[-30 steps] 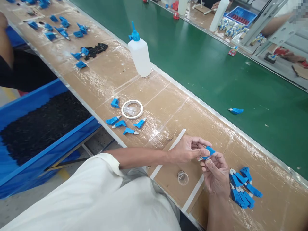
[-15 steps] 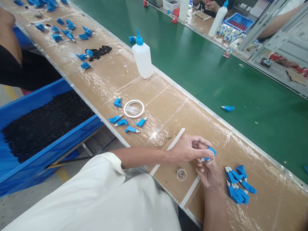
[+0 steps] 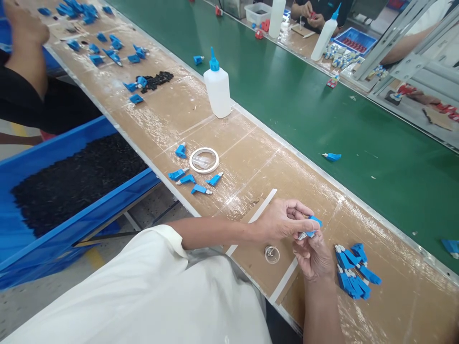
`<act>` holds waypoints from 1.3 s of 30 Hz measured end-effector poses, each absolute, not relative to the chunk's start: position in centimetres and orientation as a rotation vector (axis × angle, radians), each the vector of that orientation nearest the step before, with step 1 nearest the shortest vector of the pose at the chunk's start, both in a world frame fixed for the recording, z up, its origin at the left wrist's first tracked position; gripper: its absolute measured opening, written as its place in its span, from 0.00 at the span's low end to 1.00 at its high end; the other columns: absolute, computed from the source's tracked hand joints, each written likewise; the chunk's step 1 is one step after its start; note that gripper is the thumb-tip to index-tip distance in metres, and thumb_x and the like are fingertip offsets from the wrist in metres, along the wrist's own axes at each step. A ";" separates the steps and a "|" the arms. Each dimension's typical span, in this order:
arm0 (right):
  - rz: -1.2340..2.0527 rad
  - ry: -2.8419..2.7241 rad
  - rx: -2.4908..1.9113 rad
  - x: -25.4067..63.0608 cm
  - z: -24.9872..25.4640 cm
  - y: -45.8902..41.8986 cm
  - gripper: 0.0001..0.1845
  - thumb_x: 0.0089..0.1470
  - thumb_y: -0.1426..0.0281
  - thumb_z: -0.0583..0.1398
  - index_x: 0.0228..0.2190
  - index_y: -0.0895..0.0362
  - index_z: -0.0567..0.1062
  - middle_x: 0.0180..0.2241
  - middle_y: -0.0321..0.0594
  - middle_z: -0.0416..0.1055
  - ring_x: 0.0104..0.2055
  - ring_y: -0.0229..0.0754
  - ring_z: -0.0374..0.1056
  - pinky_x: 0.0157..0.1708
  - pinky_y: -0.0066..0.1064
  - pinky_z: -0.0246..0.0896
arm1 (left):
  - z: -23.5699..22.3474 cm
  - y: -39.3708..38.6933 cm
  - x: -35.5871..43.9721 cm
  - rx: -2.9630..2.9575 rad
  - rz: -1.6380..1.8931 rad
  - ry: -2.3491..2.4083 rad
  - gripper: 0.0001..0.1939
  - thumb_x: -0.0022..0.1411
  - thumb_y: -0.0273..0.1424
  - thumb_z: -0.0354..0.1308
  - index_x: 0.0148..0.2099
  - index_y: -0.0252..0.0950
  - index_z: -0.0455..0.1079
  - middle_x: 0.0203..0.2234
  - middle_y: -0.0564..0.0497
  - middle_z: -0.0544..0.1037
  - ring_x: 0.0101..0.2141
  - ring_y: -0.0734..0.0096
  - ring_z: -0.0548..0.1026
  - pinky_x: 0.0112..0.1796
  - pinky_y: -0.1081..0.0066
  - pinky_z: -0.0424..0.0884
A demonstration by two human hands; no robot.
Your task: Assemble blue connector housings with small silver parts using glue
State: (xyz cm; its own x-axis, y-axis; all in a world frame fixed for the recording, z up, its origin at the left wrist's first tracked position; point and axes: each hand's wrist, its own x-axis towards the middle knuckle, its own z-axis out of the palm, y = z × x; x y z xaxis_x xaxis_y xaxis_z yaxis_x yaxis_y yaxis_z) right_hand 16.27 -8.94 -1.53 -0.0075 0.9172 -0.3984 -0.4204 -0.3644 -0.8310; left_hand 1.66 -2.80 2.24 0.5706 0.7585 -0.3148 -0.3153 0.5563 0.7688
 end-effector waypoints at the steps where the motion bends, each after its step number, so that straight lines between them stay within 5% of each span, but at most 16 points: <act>1: 1.598 -0.595 -1.180 16.2 -1.7 -8.9 0.26 0.34 0.51 0.77 0.31 0.52 0.78 0.21 0.34 0.72 0.18 0.32 0.62 0.10 0.16 0.48 | 2.2 -2.8 1.6 0.727 0.701 0.704 0.33 0.36 0.45 0.79 0.39 0.29 0.73 0.23 0.53 0.77 0.21 0.80 0.72 0.26 0.75 0.69; 7: 1.490 -0.544 -1.129 15.1 -3.2 -9.1 0.24 0.36 0.54 0.77 0.31 0.51 0.77 0.23 0.32 0.71 0.20 0.33 0.64 0.10 0.16 0.52 | 1.7 -2.7 1.0 0.814 0.713 0.786 0.28 0.40 0.38 0.78 0.42 0.29 0.76 0.27 0.51 0.79 0.25 0.77 0.75 0.32 0.74 0.72; 14: 1.539 -0.486 -1.087 15.2 -1.8 -9.0 0.30 0.35 0.48 0.76 0.36 0.52 0.79 0.27 0.33 0.71 0.21 0.31 0.63 0.10 0.15 0.53 | 1.4 -0.1 1.7 0.931 0.712 0.742 0.23 0.49 0.40 0.73 0.43 0.30 0.75 0.24 0.52 0.77 0.21 0.79 0.71 0.25 0.75 0.68; 18: 1.460 -0.555 -1.166 16.8 0.1 -9.6 0.29 0.36 0.50 0.76 0.38 0.53 0.80 0.26 0.32 0.69 0.20 0.30 0.61 0.10 0.17 0.51 | 1.5 8.4 4.6 1.346 0.838 0.938 0.18 0.63 0.40 0.63 0.47 0.29 0.75 0.30 0.47 0.79 0.27 0.77 0.74 0.31 0.75 0.70; 21: 1.355 -0.607 -1.268 17.5 0.7 -10.3 0.26 0.36 0.55 0.77 0.34 0.55 0.78 0.23 0.32 0.68 0.20 0.31 0.62 0.13 0.18 0.54 | 1.7 15.8 6.1 1.919 0.707 1.520 0.15 0.70 0.35 0.54 0.53 0.32 0.73 0.40 0.45 0.80 0.41 0.71 0.77 0.44 0.74 0.70; 27: 1.251 -0.620 -1.280 17.5 1.2 -12.1 0.23 0.41 0.55 0.75 0.33 0.56 0.78 0.23 0.33 0.67 0.21 0.32 0.63 0.15 0.20 0.54 | 0.9 21.8 7.3 2.101 0.521 1.752 0.20 0.62 0.27 0.58 0.56 0.25 0.70 0.55 0.30 0.69 0.59 0.47 0.65 0.55 0.59 0.66; 30: 1.220 -0.602 -1.294 17.7 1.3 -12.6 0.22 0.42 0.54 0.75 0.31 0.57 0.78 0.24 0.33 0.68 0.22 0.32 0.62 0.17 0.21 0.55 | -0.1 21.4 9.5 2.259 0.452 1.651 0.24 0.61 0.26 0.58 0.60 0.30 0.69 0.59 0.35 0.66 0.62 0.51 0.60 0.58 0.63 0.62; 34: 1.249 -0.668 -1.324 18.4 0.9 -12.2 0.23 0.42 0.53 0.74 0.30 0.57 0.78 0.22 0.34 0.69 0.22 0.34 0.63 0.19 0.24 0.59 | -1.5 20.3 13.0 2.409 0.324 1.395 0.29 0.57 0.24 0.59 0.62 0.41 0.70 0.55 0.46 0.72 0.56 0.61 0.68 0.56 0.69 0.66; 39: 1.122 -0.799 -1.359 18.1 1.1 -11.9 0.20 0.45 0.53 0.72 0.27 0.57 0.79 0.21 0.35 0.70 0.21 0.35 0.64 0.20 0.26 0.63 | -2.1 18.7 14.5 2.421 0.303 1.313 0.25 0.61 0.23 0.54 0.61 0.35 0.70 0.56 0.40 0.73 0.56 0.57 0.70 0.56 0.63 0.68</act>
